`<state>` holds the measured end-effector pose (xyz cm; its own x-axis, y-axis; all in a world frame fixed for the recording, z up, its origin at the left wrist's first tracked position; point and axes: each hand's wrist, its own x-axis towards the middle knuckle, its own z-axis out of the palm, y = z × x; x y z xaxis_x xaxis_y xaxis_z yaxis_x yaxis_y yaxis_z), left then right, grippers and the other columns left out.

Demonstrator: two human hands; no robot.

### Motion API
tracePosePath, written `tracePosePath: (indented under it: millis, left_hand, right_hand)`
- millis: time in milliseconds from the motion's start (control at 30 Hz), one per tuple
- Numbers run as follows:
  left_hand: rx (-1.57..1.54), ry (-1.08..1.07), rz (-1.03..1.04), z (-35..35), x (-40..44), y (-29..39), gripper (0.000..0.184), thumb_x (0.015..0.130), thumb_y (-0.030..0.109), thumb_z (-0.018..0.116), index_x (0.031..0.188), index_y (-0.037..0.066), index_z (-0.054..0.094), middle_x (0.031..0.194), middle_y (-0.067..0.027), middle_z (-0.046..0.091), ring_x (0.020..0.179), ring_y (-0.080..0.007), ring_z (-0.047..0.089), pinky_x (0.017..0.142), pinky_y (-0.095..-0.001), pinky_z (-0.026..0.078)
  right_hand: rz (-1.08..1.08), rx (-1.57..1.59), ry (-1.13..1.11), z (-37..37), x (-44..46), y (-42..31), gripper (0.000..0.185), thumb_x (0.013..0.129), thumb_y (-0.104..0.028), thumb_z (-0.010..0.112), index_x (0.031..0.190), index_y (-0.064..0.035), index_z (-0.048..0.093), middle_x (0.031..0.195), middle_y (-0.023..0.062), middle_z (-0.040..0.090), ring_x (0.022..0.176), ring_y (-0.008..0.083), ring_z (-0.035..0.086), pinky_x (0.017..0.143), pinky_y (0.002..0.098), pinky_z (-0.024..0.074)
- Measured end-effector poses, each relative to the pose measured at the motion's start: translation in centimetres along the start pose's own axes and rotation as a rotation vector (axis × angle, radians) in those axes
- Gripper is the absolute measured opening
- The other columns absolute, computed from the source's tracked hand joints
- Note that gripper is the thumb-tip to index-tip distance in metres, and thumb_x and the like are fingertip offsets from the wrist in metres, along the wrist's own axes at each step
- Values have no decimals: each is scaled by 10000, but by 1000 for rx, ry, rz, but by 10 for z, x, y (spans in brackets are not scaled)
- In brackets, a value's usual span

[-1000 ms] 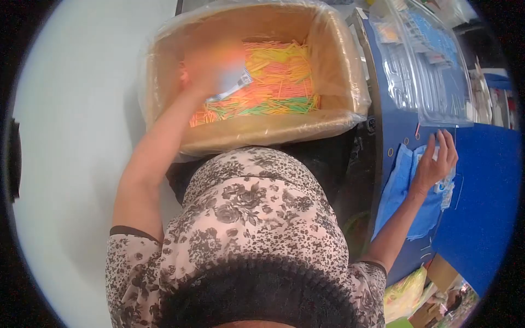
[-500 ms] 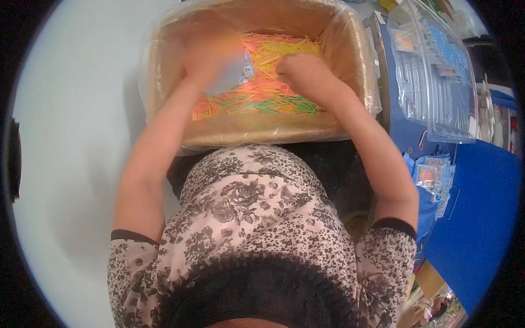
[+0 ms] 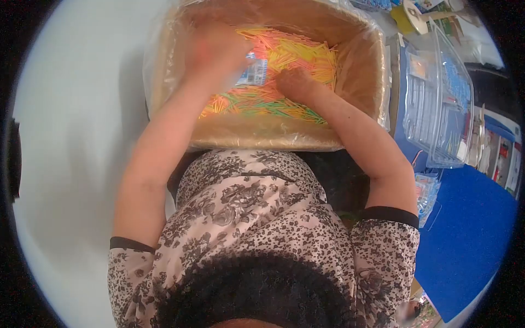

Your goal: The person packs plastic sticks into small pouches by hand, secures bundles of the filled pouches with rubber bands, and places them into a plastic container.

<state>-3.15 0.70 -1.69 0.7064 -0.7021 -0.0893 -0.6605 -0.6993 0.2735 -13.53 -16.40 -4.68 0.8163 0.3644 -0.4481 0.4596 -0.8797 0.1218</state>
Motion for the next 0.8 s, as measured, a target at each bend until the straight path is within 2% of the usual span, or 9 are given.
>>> tracePosePath:
  millis: [133, 333, 433, 467, 533, 567, 600, 700, 800]
  left_hand:
    - [-72, -3, 74, -2, -2, 4, 172, 769, 129, 606, 917, 88, 684, 943, -115, 660, 999, -283, 596, 874, -538, 330]
    - [-139, -80, 178, -1, -1, 20, 182, 790, 155, 608, 932, 50, 653, 958, -148, 646, 948, -294, 613, 861, -527, 390]
    - [-269, -102, 385, -4, -10, 28, 202, 810, 151, 611, 963, 19, 615, 966, -179, 638, 946, -307, 616, 826, -465, 449]
    - [-267, -99, 384, 0, -11, 27, 202, 810, 151, 611, 963, 19, 615, 966, -179, 638, 946, -307, 616, 826, -465, 449]
    - [-572, -218, 357, 8, -16, 28, 206, 841, 174, 608, 978, 21, 600, 910, -163, 640, 882, -273, 627, 772, -389, 474]
    - [-723, -278, 341, 7, -17, 29, 209, 857, 186, 607, 985, 21, 593, 882, -155, 640, 850, -256, 633, 746, -351, 486]
    - [-718, -277, 341, 5, -17, 29, 209, 857, 186, 607, 985, 21, 593, 882, -155, 640, 850, -256, 633, 746, -351, 486]
    - [-1077, -566, 117, -6, -17, 28, 225, 894, 237, 605, 969, 25, 588, 810, -95, 613, 724, -170, 608, 668, -271, 478]
    - [-1213, -584, 148, -7, -13, 23, 247, 913, 273, 587, 958, 30, 590, 777, -51, 576, 659, -125, 561, 626, -245, 463]
  right_hand:
    - [-42, -11, 77, 3, -2, 11, 180, 809, -137, 539, 893, -14, 640, 921, 158, 668, 849, 299, 666, 718, 397, 522]
    - [56, 113, -68, -19, -28, 30, 161, 843, -105, 478, 877, 4, 592, 862, 205, 640, 851, 334, 643, 722, 435, 507]
    - [60, 195, -110, -48, -36, 24, 164, 848, -111, 487, 894, 10, 588, 873, 219, 637, 862, 344, 636, 733, 438, 499]
    - [50, 241, -129, -62, -37, 17, 170, 848, -117, 502, 919, 11, 588, 882, 225, 636, 867, 348, 632, 737, 439, 495]
    - [42, 290, -145, -77, -38, 11, 182, 849, -123, 516, 945, 13, 588, 891, 232, 634, 873, 352, 628, 741, 439, 491]
    - [18, 311, -90, -81, -38, 9, 193, 846, -129, 517, 958, 8, 592, 890, 233, 635, 870, 352, 630, 734, 441, 490]
    - [-6, 330, -34, -85, -38, 8, 204, 843, -136, 517, 972, 3, 596, 889, 234, 635, 867, 353, 632, 727, 444, 489]
    - [-21, 441, 62, -98, -38, 14, 217, 834, -124, 526, 1004, -8, 595, 889, 223, 640, 873, 351, 635, 730, 441, 489]
    - [11, 612, 122, -105, -47, 24, 237, 819, -89, 542, 1041, -18, 586, 892, 202, 650, 892, 348, 634, 751, 431, 489]
